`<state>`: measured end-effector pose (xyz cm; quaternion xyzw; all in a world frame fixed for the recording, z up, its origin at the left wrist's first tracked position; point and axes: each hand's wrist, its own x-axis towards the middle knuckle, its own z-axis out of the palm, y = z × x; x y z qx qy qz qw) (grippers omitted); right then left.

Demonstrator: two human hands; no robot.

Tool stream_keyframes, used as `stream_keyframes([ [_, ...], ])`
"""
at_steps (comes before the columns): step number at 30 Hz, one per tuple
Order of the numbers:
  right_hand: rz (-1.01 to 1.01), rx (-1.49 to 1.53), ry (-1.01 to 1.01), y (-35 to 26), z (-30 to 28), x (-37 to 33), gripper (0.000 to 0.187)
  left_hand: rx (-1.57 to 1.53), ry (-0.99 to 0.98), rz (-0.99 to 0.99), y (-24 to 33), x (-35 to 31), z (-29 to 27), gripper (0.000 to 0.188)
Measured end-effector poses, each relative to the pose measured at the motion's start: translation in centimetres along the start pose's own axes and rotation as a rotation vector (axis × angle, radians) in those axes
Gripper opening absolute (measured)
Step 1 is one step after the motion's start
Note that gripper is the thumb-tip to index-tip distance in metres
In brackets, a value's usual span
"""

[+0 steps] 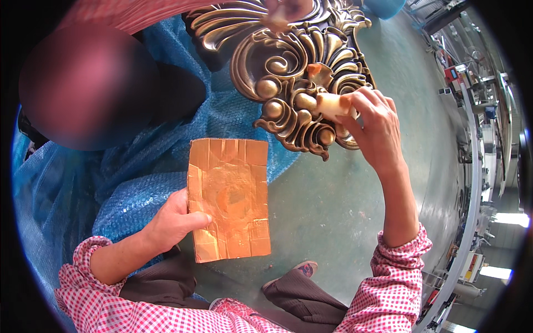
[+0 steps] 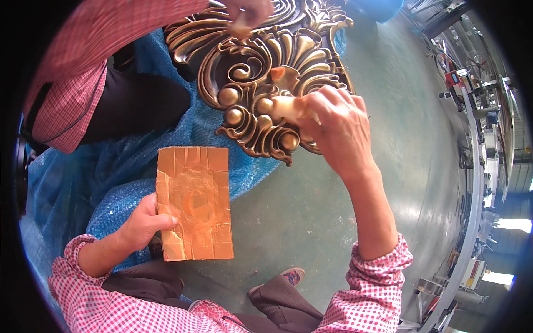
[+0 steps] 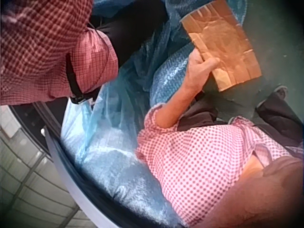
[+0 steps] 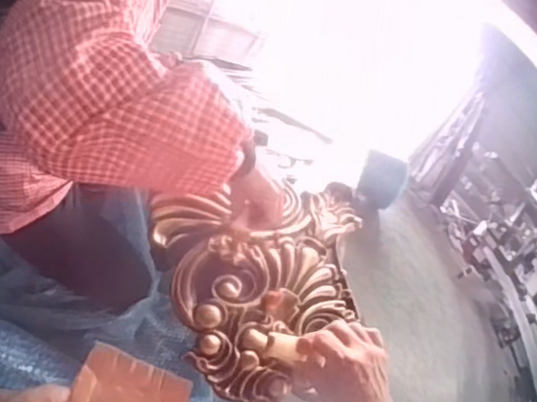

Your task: The person applies gold leaf to an ornate decorative piece using a sponge and a gold leaf sheet. They repeatedly dab the sponge onto the gold leaf and then press it onto the intricate carvings of the object.

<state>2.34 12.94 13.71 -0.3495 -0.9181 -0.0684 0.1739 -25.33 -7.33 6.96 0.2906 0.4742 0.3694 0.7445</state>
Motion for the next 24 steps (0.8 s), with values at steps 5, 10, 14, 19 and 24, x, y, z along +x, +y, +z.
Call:
stream_keyframes([
  [5,0.119,0.182,0.144,-0.7,0.1,0.9,0.024,0.017,0.017,0.0,-0.2,-0.1,0.1,0.044],
  [10,0.003,0.049,0.129,-0.5,0.8,1.4,0.021,0.028,0.015,0.004,-0.1,0.0,0.2,0.043],
  [14,-0.016,0.195,0.074,-2.8,1.5,2.2,0.022,0.053,0.01,-0.024,0.1,-0.2,-0.2,0.042],
  [19,0.137,0.117,0.166,-0.4,1.5,2.9,0.025,0.022,0.014,0.003,-0.3,-0.3,-0.2,0.044],
  [24,-0.088,0.13,0.099,-1.7,2.7,3.7,0.024,0.035,0.023,0.0,-0.2,-0.2,-0.4,0.044],
])
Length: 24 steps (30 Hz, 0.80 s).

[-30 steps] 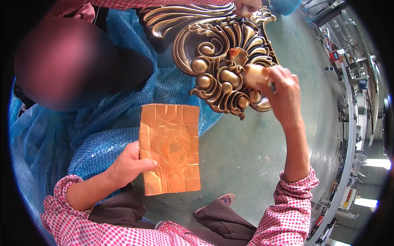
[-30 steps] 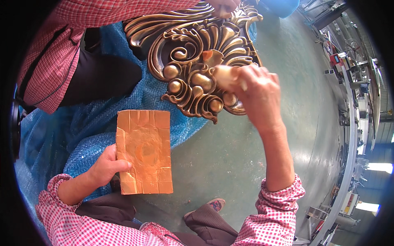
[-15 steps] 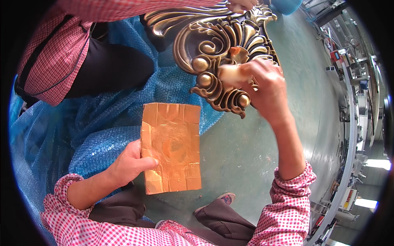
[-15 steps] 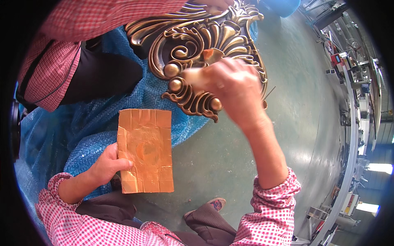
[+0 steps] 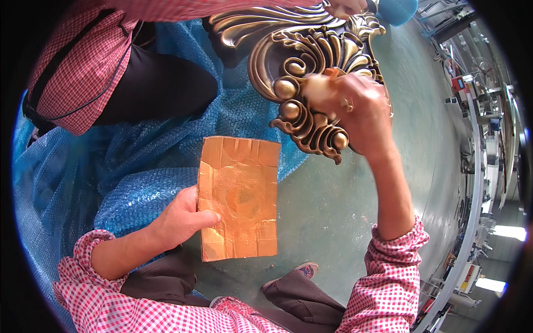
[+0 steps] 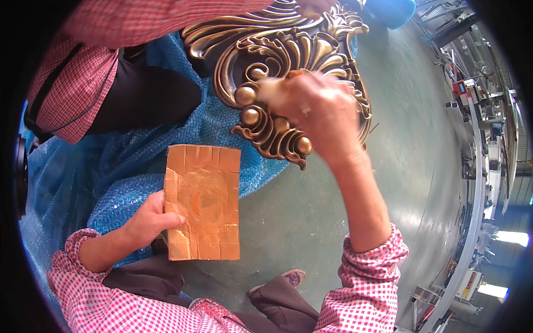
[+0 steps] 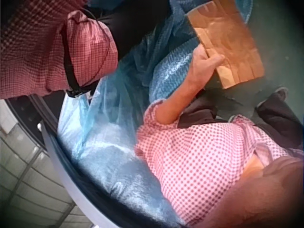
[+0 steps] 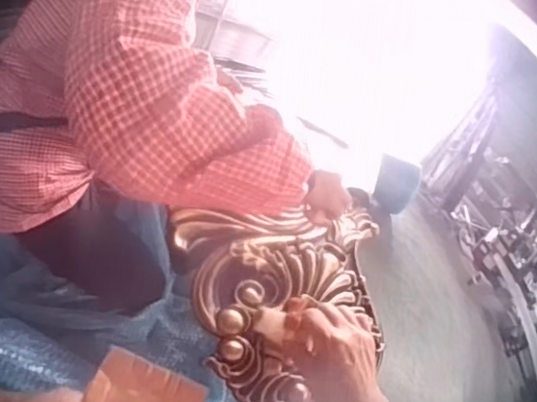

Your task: The person applies gold leaf to an ornate decorative piece using a sponge and a gold leaf sheet. They repeatedly dab the sponge onto the gold leaf and then press it onto the intricate carvings of the object.

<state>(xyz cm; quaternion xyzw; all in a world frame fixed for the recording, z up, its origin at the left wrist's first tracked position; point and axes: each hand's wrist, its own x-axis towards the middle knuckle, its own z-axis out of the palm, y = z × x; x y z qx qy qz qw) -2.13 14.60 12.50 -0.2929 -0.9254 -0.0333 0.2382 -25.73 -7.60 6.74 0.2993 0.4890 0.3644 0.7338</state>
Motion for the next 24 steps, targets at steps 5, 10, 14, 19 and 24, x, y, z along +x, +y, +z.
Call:
stream_keyframes([
  [5,-0.03,0.162,0.063,-1.5,0.6,0.6,0.025,0.048,0.021,-0.014,0.3,-0.1,-0.2,0.044],
  [10,0.197,-0.001,0.07,0.4,-0.2,1.1,0.02,-0.008,0.001,0.019,0.3,-0.1,-0.2,0.044],
  [14,0.0,-0.027,-0.068,-1.2,1.5,1.2,0.021,-0.023,0.01,-0.003,0.6,-0.1,-0.3,0.046],
  [19,0.102,0.13,0.044,-1.2,0.7,1.7,0.025,0.045,0.041,-0.022,0.5,-0.1,-0.6,0.045],
  [24,0.145,-0.027,0.041,-0.3,1.0,1.9,0.024,0.034,0.016,0.026,0.4,-0.2,-0.4,0.043],
])
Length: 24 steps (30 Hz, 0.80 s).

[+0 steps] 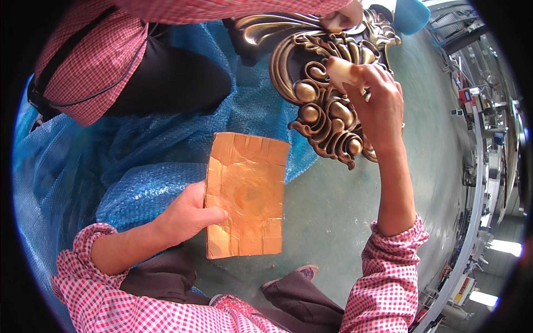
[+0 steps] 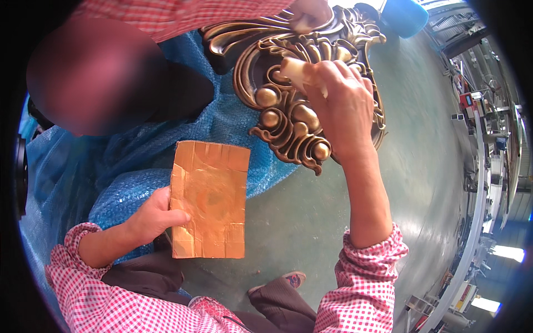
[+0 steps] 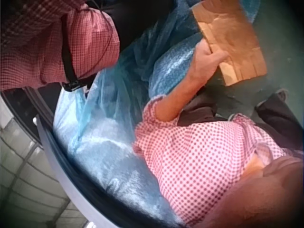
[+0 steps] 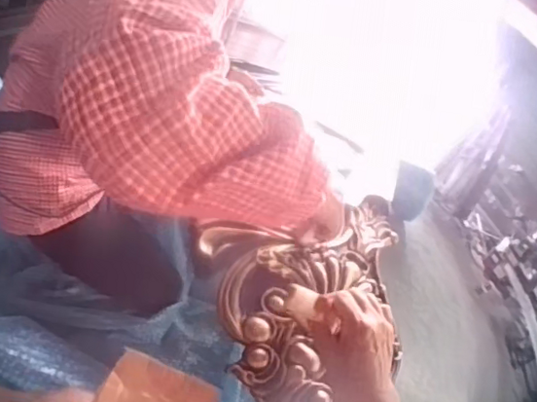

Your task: The person applies gold leaf to an ornate decorative piece using a sponge and a gold leaf sheet. They repeatedly dab the sponge onto the gold leaf and then press it onto the intricate carvings of the object.

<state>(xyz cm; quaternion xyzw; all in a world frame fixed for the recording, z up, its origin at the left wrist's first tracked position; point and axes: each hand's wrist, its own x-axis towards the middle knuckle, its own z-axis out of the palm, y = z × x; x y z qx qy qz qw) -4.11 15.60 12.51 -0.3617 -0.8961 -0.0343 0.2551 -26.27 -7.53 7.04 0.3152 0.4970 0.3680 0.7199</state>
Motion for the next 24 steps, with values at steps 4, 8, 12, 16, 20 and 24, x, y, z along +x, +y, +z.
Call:
stream_keyframes([
  [4,-0.194,0.088,-0.021,-1.8,1.4,0.5,0.029,-0.044,-0.015,-0.01,0.2,0.1,0.1,0.042],
  [8,0.108,0.04,-0.078,0.1,-0.3,0.9,0.019,-0.001,0.002,0.01,0.1,0.0,0.0,0.041],
  [12,-0.214,0.055,-0.006,-2.0,1.5,1.4,0.021,0.01,-0.008,-0.005,0.2,-0.1,0.0,0.041],
  [16,0.069,0.026,0.081,1.1,0.6,1.3,0.023,-0.017,-0.02,-0.007,0.3,-0.2,-0.1,0.042],
  [20,-0.17,0.041,0.021,-1.4,2.4,1.5,0.023,-0.065,-0.017,0.018,0.1,0.0,0.1,0.041],
  [24,0.108,0.049,0.069,0.6,1.6,2.0,0.02,-0.041,-0.008,0.019,0.0,0.0,-0.1,0.04],
])
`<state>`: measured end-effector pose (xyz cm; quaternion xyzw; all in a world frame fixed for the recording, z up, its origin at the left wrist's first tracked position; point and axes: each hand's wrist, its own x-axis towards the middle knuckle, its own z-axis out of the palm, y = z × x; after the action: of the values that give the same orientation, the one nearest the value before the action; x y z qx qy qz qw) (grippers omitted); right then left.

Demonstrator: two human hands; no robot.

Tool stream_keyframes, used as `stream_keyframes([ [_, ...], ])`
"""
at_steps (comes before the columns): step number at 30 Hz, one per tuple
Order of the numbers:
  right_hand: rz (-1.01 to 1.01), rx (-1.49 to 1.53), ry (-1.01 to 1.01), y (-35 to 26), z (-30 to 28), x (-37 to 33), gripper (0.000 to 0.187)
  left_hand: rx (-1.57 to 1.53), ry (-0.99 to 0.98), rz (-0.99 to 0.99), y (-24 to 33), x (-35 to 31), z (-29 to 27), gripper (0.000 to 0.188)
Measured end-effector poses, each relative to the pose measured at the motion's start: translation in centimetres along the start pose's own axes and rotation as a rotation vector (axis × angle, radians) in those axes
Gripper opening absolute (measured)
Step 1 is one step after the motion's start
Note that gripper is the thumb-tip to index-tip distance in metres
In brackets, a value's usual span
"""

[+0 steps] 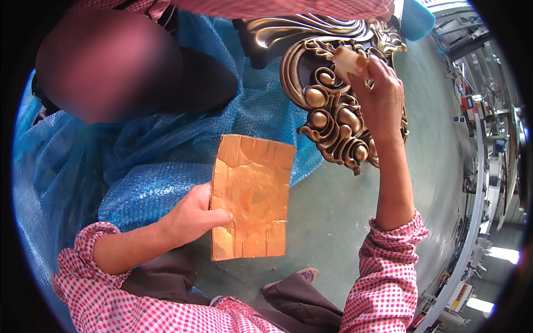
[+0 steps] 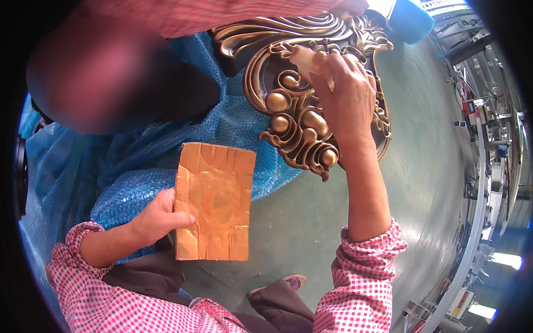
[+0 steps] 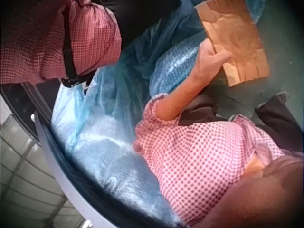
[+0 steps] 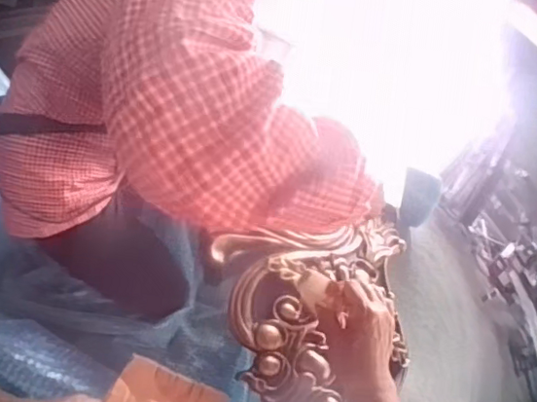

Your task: The person applies gold leaf to an ornate decorative piece using a sponge and a gold leaf sheet. They repeatedly dab the sponge onto the gold leaf and then press it onto the intricate carvings of the object.

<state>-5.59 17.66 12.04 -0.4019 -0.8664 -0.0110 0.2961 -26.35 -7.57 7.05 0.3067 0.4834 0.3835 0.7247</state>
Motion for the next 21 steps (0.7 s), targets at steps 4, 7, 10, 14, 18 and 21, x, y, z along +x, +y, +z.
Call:
stream_keyframes([
  [4,-0.311,-0.075,0.019,-2.0,2.0,0.2,0.018,0.09,0.008,-0.014,-0.2,0.0,-0.2,0.04],
  [7,-0.109,-0.091,0.087,1.0,0.8,0.9,0.021,0.071,0.009,0.022,-0.1,0.0,-0.1,0.039],
  [10,-0.187,-0.045,-0.005,-0.5,1.4,0.5,0.022,0.035,-0.008,-0.008,-0.2,0.2,-0.3,0.04],
  [14,-0.128,-0.068,-0.001,1.3,-0.4,-0.1,0.022,0.066,-0.001,0.018,-0.4,0.1,-0.3,0.04],
  [18,-0.128,0.094,-0.156,-1.0,-2.0,-3.0,0.023,0.064,0.026,0.014,-0.7,0.0,-0.3,0.04],
  [21,-0.041,0.047,-0.238,0.2,-3.7,-3.9,0.026,0.098,0.033,-0.012,-0.4,0.0,-0.4,0.04],
])
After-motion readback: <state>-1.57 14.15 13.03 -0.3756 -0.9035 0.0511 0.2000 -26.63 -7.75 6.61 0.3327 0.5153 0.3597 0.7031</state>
